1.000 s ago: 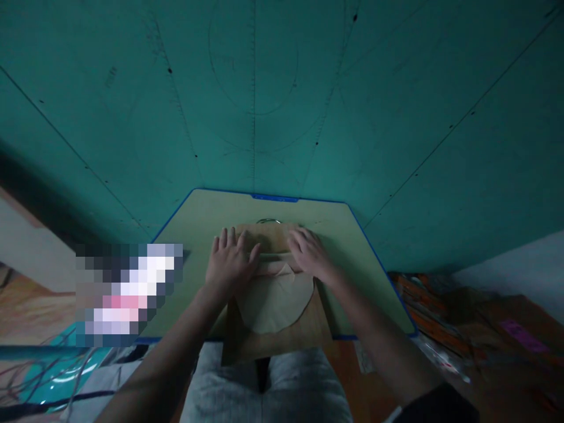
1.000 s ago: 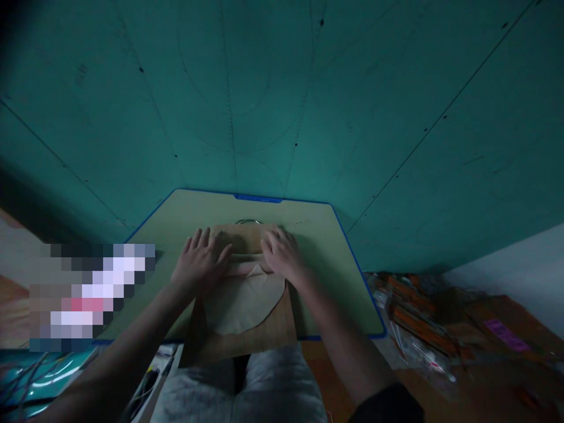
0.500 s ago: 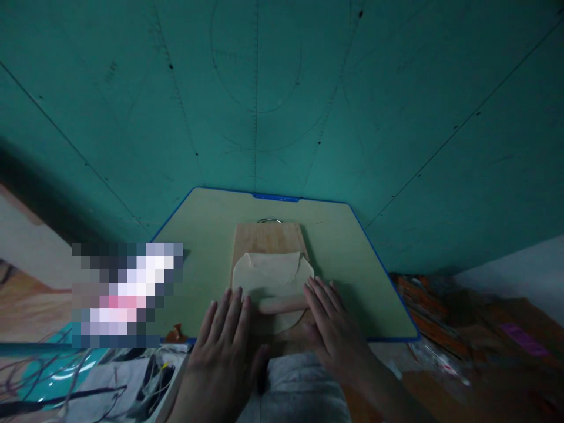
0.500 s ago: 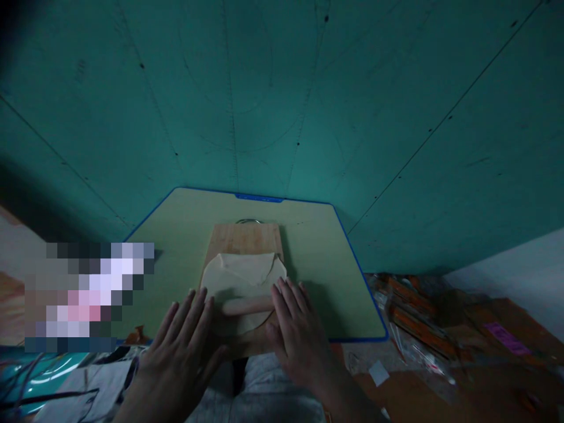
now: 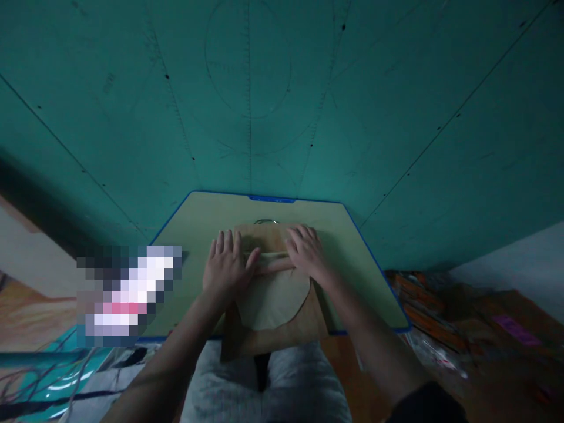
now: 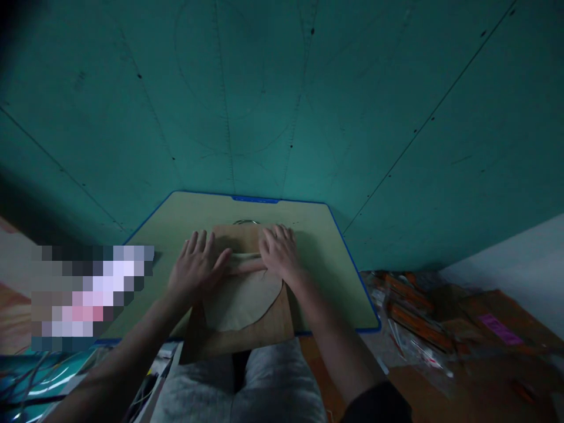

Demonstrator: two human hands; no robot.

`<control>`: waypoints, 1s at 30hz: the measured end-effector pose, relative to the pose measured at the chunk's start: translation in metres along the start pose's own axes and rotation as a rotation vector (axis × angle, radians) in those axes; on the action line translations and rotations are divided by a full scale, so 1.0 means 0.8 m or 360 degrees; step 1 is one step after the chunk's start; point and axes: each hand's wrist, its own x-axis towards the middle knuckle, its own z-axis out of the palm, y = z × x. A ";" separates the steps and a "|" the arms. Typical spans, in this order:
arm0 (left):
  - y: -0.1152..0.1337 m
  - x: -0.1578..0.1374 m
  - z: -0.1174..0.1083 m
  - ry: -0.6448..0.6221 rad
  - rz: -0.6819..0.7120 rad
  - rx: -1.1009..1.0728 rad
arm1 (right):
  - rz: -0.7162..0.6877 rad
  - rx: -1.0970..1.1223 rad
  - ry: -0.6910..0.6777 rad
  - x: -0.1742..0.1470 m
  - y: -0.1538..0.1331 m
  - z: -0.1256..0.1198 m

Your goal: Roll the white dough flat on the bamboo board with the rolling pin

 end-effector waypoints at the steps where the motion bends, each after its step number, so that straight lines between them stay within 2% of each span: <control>1: 0.004 -0.019 -0.002 0.0047 0.0072 0.0003 | -0.0030 -0.0005 0.0014 -0.020 0.000 -0.002; 4: 0.021 -0.076 -0.007 0.0209 0.0279 -0.0026 | -0.0113 -0.0033 0.0057 -0.074 0.006 -0.006; 6: 0.029 -0.089 -0.008 0.0253 0.0304 -0.0002 | -0.0113 -0.0045 0.0105 -0.079 0.011 -0.004; 9: 0.024 -0.059 -0.003 0.0150 0.0181 0.0041 | -0.0013 -0.0030 0.0142 -0.027 0.013 0.009; 12: 0.008 -0.012 0.005 0.0021 -0.0016 0.0048 | 0.0170 -0.0007 0.0024 0.047 0.007 0.023; 14: 0.004 0.001 0.007 -0.0014 -0.0060 0.0040 | 0.0177 -0.0022 -0.0053 0.075 0.003 0.029; 16: 0.011 -0.009 0.006 0.0022 -0.0013 0.0043 | 0.0136 -0.0038 -0.0085 0.073 0.005 0.030; 20: 0.047 -0.060 -0.002 0.0168 0.0212 0.0038 | 0.0047 -0.0059 -0.0054 0.021 0.027 0.027; 22: 0.057 -0.073 -0.004 0.0214 0.0285 0.0008 | 0.0008 -0.0060 -0.0065 0.009 0.035 0.025; 24: 0.053 -0.071 -0.003 0.0215 0.0275 -0.0010 | 0.0002 -0.0046 -0.0103 0.021 0.031 0.028; 28: 0.024 -0.048 0.003 0.0135 0.0103 -0.0015 | -0.0002 -0.0019 -0.0152 0.087 -0.004 0.043; 30: 0.021 -0.045 0.003 0.0107 0.0066 -0.0024 | -0.0014 -0.0007 -0.0165 0.109 -0.018 0.049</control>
